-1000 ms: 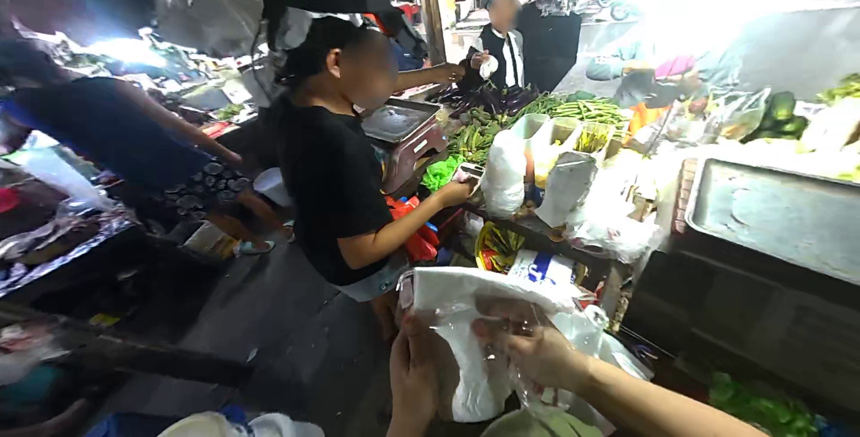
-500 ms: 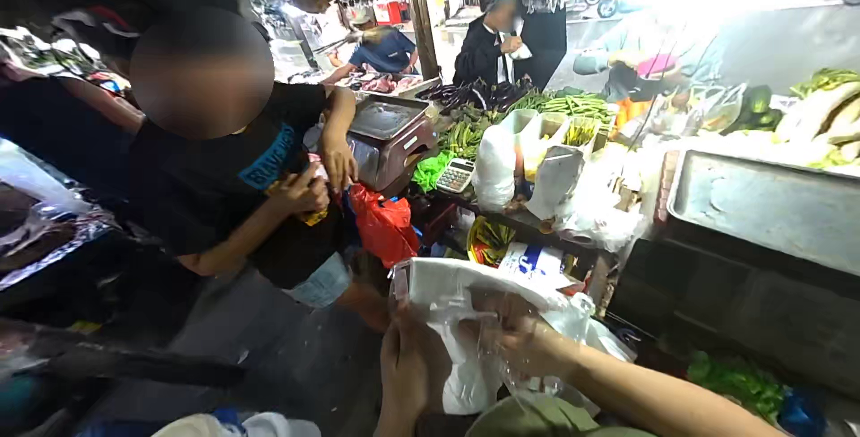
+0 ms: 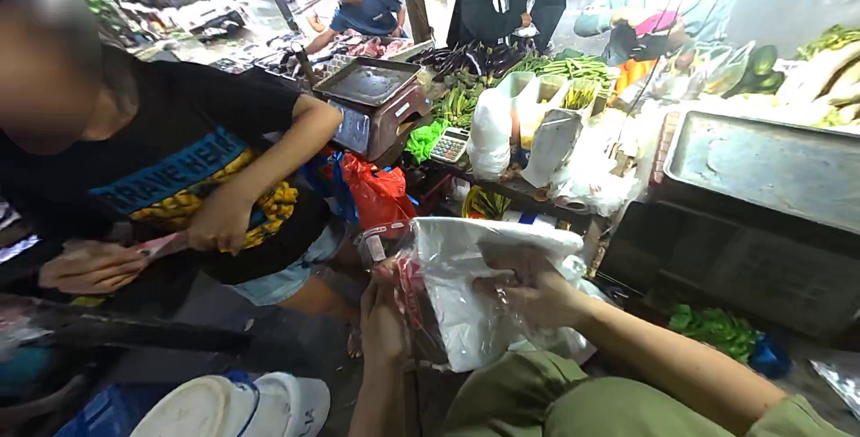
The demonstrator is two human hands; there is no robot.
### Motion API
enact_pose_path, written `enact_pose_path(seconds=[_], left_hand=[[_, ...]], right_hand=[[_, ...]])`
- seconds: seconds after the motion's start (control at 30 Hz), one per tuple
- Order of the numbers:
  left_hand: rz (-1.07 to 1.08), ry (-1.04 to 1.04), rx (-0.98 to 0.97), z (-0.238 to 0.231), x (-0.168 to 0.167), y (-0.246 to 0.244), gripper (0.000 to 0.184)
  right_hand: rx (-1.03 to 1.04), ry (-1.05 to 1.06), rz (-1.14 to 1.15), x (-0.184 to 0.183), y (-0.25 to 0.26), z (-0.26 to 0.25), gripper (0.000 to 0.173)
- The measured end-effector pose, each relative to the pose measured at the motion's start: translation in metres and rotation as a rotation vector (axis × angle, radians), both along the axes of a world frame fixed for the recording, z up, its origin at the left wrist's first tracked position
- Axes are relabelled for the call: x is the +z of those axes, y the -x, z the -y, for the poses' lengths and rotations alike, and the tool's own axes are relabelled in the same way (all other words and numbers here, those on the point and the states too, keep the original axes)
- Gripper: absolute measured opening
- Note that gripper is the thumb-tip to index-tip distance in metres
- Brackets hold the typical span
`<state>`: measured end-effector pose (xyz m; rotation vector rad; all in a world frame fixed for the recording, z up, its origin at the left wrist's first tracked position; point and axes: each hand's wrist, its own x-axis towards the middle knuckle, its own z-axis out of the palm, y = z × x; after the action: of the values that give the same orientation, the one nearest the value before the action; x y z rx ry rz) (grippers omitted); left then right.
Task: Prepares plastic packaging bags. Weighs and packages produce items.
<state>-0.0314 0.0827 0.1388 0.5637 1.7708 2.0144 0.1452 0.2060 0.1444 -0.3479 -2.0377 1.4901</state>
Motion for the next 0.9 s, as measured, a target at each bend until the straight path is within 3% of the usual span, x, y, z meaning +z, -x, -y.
enact_pose_path(seconds=[0.2, 0.4, 0.5, 0.57, 0.77, 0.9], left_hand=[[0.054, 0.057, 0.064, -0.002, -0.020, 0.050, 0.034], [-0.160, 0.380, 0.222, 0.008, -0.054, 0.089, 0.041], [-0.347, 0.360, 0.216, 0.015, -0.092, 0.118, 0.041], [-0.399, 0.397, 0.196, 0.017, -0.100, 0.124, 0.040], [-0.248, 0.197, 0.141, -0.005, -0.097, 0.115, 0.018], [-0.225, 0.207, 0.122, -0.012, -0.095, 0.121, 0.013]], right_hand=[[-0.021, 0.004, -0.151, 0.012, -0.017, -0.017, 0.008], [-0.133, -0.012, -0.137, 0.031, -0.034, -0.052, 0.011], [-0.176, -0.028, -0.093, 0.049, -0.039, -0.072, 0.013], [-0.154, -0.078, -0.107, 0.059, -0.037, -0.088, 0.013], [-0.168, -0.256, -0.024, 0.085, -0.023, -0.117, 0.007], [-0.257, -0.247, -0.004, 0.096, -0.024, -0.129, 0.007]])
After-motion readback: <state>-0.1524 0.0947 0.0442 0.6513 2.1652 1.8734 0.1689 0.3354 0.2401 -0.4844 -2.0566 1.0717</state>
